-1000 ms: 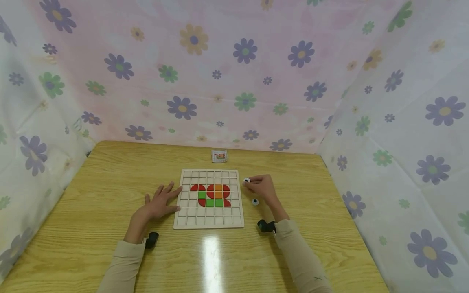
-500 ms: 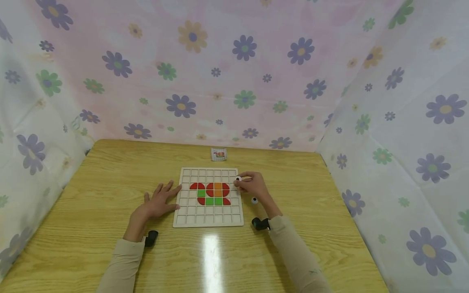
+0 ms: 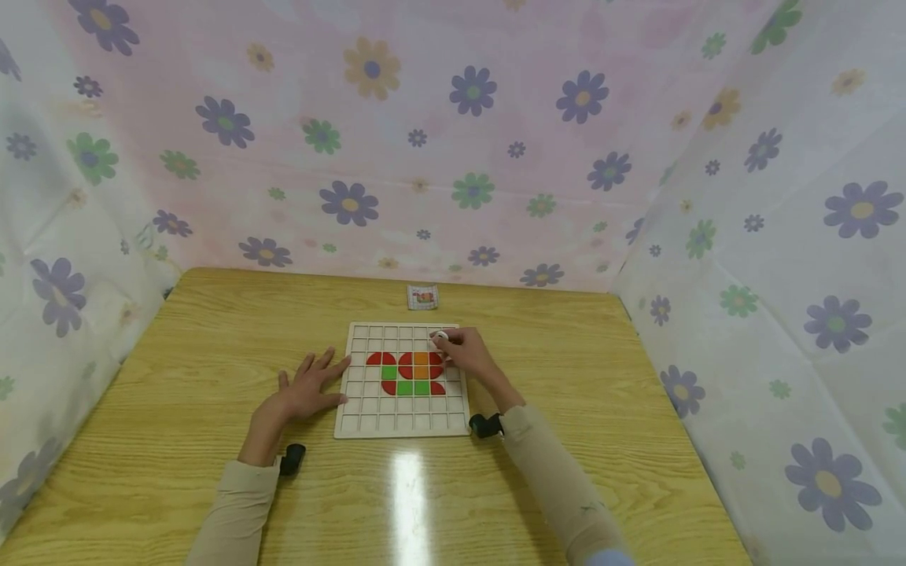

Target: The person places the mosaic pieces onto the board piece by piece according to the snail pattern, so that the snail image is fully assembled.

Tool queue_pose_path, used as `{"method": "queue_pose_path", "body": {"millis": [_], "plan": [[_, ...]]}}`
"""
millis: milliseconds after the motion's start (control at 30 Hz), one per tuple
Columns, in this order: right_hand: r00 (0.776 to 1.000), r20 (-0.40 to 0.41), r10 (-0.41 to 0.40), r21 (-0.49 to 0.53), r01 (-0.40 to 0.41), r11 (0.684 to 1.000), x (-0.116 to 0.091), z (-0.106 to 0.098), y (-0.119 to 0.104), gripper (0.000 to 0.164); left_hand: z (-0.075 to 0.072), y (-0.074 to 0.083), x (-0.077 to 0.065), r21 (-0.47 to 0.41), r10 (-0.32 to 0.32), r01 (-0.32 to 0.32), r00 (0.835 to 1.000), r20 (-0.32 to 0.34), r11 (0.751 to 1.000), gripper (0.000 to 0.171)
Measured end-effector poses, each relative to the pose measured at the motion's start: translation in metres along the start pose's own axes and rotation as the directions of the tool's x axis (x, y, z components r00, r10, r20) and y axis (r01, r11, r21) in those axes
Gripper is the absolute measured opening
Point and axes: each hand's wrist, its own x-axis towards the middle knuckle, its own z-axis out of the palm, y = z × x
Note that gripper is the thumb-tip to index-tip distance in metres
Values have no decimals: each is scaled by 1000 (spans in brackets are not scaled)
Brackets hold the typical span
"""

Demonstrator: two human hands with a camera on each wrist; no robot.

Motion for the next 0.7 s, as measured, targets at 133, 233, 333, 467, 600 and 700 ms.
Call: {"method": "queue_pose_path", "body": {"millis": [133,233,333,467,600,700], "plan": [[1000,-26,2,-24,-3,1000,2,6,-3,23,0,-1,0,1,0,0,1000,2,1000,73],[998,-61,11,-15,-12,1000,6,10,-2,22,0,-1,0,-4,-3,3,1000,1,1000,73],[996,-84,20,0,-20,1000,9,14,-1,28,0,-1,0,-6,-7,7,1000,3,1000,72],[998,-62,11,26,-10,1000,12,19,-2,22,0,-1,0,-3,-10,10,1000,5,1000,73],[1000,-3,9,38,-8,999,14,23,-5,18,0,0,0,0,-14,14,1000,7,1000,73],[999,27,19,17,-20,1000,15,25,-8,22,0,0,0,-6,-11,11,1000,6,1000,73]]}}
